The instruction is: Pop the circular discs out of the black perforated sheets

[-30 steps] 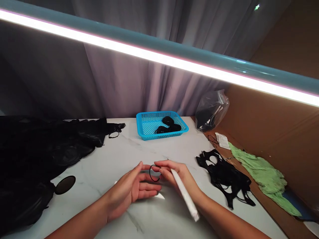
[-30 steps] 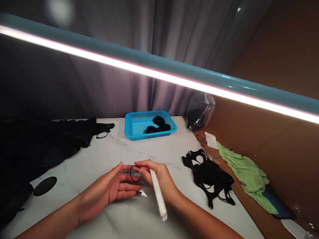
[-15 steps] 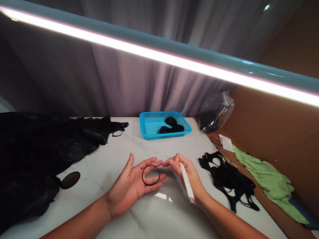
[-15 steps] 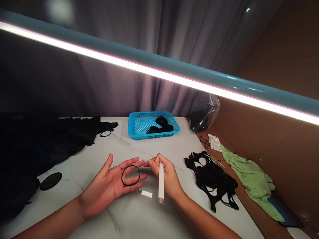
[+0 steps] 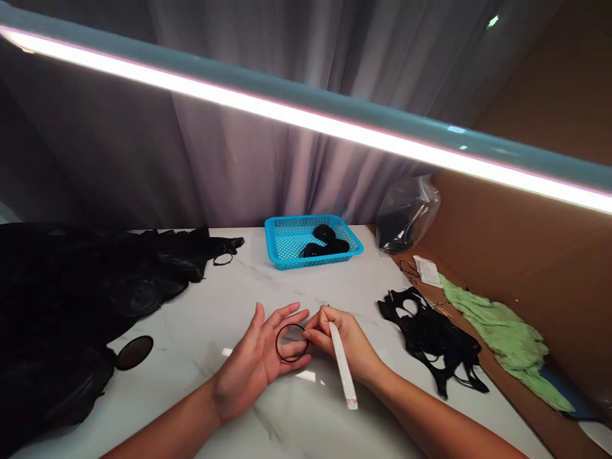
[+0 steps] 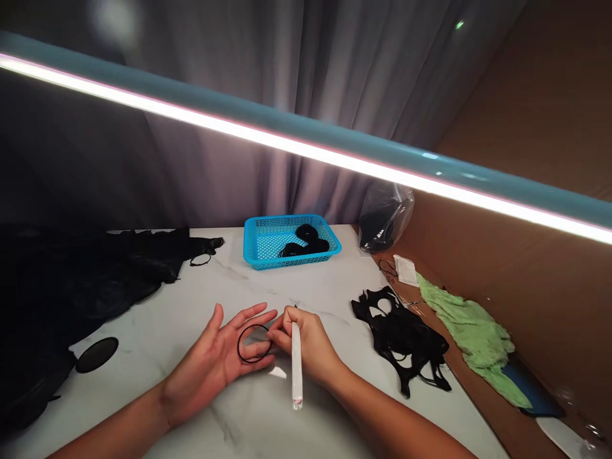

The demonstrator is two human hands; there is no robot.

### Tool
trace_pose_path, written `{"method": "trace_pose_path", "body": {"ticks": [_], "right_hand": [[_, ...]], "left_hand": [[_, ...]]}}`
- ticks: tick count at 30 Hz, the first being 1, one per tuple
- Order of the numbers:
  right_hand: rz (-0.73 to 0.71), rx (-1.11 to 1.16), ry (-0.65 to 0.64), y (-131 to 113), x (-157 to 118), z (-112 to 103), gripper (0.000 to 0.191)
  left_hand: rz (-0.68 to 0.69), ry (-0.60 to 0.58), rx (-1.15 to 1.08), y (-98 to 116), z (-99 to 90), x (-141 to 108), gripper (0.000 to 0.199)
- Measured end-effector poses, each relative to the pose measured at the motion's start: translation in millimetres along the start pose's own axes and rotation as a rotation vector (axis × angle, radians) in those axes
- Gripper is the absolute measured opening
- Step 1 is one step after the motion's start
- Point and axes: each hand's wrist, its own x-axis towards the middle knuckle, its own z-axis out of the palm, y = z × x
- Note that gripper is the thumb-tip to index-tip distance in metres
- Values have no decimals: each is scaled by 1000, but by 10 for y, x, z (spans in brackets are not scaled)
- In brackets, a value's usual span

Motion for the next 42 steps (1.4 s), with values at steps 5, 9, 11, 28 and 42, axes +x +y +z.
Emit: {"method": "trace_pose_path", "body": {"ticks": [5, 9, 11, 28, 42], "right_hand": [[-182, -361, 175, -236, 498, -311, 36], [-149, -631, 353, -371, 1116, -712, 34], [-95, -706, 439, -375, 1355, -900, 30], [-141, -479, 312, 11, 643, -548, 49], [-43, -320, 92, 355, -160, 248, 57]], "left_hand": [[134, 275, 600, -209, -193, 41, 59], [225, 295, 794, -245, -215, 54, 51], [280, 282, 851, -238, -207, 60, 46], [506, 548, 1648, 276, -316, -121, 24], [-7, 1092, 2048, 1255, -1429, -652, 35]]}}
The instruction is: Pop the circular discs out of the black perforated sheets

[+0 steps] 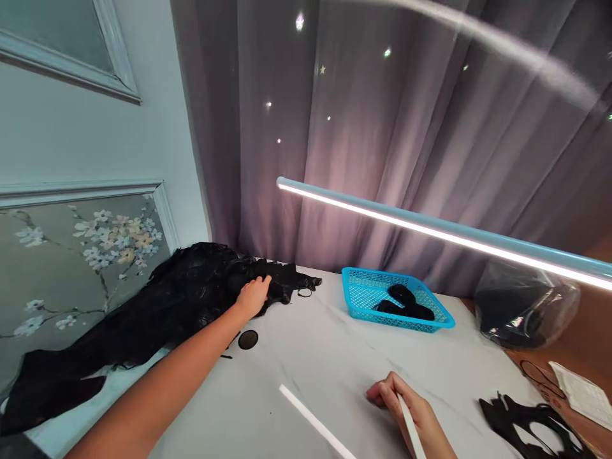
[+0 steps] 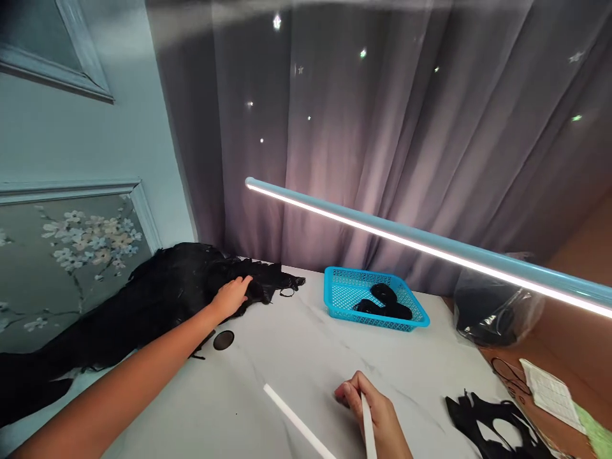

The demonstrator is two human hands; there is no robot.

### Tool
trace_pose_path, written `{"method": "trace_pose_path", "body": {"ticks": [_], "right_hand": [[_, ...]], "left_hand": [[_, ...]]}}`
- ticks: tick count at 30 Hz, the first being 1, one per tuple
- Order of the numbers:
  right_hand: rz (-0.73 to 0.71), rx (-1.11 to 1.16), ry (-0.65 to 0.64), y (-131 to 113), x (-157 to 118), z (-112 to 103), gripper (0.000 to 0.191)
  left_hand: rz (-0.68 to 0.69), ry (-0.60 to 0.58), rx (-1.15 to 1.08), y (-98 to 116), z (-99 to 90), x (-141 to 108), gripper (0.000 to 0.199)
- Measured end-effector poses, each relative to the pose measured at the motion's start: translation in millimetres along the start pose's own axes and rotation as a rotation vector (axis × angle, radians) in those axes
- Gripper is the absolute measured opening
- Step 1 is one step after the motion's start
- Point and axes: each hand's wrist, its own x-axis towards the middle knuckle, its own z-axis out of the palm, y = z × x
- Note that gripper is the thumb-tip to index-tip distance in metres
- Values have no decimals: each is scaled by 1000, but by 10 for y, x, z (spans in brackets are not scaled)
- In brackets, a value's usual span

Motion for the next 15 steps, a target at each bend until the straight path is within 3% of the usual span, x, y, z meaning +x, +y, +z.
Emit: {"method": "trace_pose_path", "body": {"ticks": [4, 8, 12, 15], "right_hand": [[1, 61, -11, -29, 5, -23, 57], [4, 75, -98, -74, 3, -102, 53], [-25, 112, -124, -130, -7, -156, 47], [-69, 164, -108, -178, -11, -154, 40]], "left_hand": [[43, -44, -23, -102, -93, 44, 34], [140, -1, -91, -48, -357, 69, 33], [309, 57, -206, 187, -771, 24, 32], [550, 12, -330, 552, -986, -80, 18]]}}
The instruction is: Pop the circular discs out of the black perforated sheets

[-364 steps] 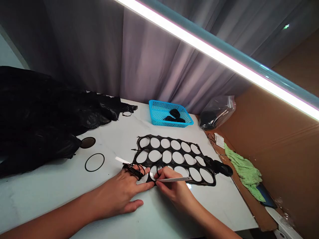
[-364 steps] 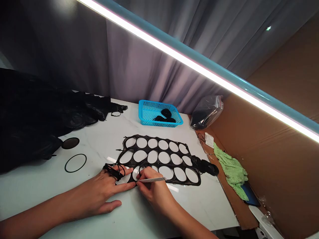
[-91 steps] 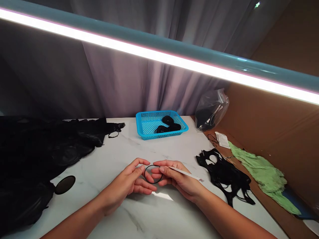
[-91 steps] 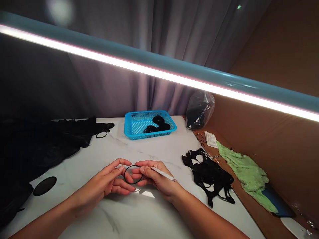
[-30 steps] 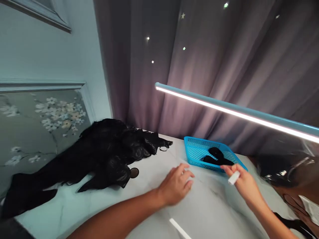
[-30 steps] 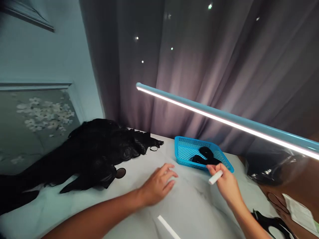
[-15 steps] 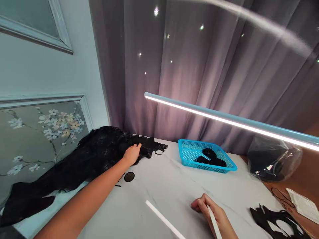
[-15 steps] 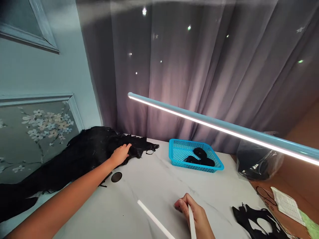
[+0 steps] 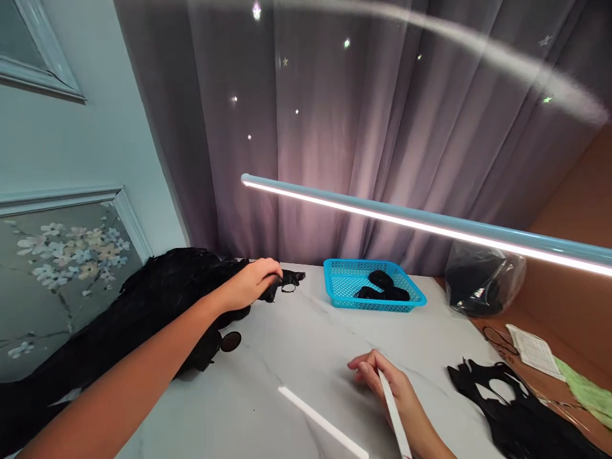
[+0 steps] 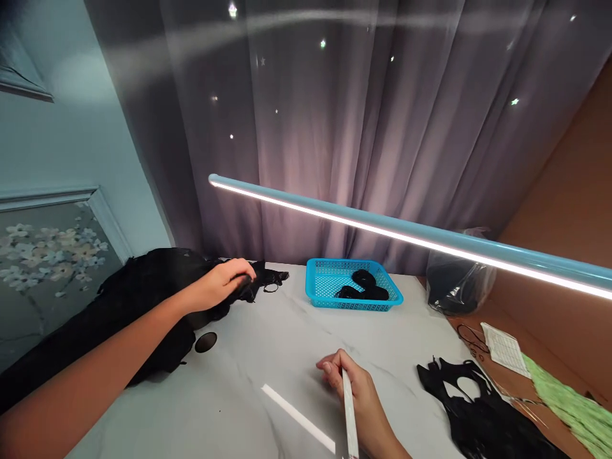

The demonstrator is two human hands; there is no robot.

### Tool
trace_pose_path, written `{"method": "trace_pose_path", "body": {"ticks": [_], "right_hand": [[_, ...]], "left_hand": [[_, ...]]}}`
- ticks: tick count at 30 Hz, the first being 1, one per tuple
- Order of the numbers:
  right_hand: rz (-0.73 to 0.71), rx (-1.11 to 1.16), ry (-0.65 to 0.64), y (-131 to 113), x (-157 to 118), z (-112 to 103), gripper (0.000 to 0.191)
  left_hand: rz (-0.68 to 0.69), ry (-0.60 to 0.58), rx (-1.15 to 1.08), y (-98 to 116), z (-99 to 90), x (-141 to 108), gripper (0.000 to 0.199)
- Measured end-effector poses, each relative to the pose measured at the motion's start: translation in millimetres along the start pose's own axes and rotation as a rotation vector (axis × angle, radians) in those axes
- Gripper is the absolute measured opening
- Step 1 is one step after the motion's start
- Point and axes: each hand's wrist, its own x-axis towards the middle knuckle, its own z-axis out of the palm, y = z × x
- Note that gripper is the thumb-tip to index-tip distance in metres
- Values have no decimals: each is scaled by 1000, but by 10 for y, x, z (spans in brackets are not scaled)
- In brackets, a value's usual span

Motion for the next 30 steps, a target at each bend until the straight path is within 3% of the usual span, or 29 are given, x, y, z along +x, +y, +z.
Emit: {"method": "trace_pose_path", "body": {"ticks": [3, 7, 10, 12, 15, 17, 18, 20, 21, 23, 25, 27, 30], "right_hand": [[-75, 127, 41, -28, 0, 25, 36], [-113, 140, 203, 17, -3, -39, 34], [-73, 26, 302, 60, 0, -181, 40], [-54, -42, 258, 63, -3, -251, 42], [-137, -144, 33, 50, -23, -213, 31], [-270, -255, -165, 58, -35, -92, 21], [-340, -330, -246, 69, -34, -17, 29], [-444, -493, -333, 90, -16, 133, 39], [-474, -564, -345, 95, 2, 197, 30], [-520, -651, -328, 84, 47, 292, 17], [-563, -643, -286, 35, 88, 340, 22], [-553, -523, -168, -60, 111, 344, 17], [-475, -248, 72, -306, 113, 266, 10]], "left_hand": [[225, -101, -116, 492, 246, 104, 21], [361, -112, -176, 1097, 920, 52, 22], [435, -110, -164, 1355, 1302, -178, 22], [451, -94, -147, 1387, 1386, -378, 25], [411, -78, -109, 1228, 1286, -661, 30], [269, -87, -12, 1015, 1137, -821, 27], [177, -97, 51, 888, 1057, -893, 23], [52, -99, 118, 620, 909, -1029, 20], [8, -100, 138, 489, 849, -1092, 20], [-50, -102, 159, 253, 767, -1201, 16], [-87, -103, 173, 72, 740, -1275, 20], [-130, -84, 197, -47, 754, -1300, 27], [-220, 2, 251, -139, 770, -1241, 21]]}}
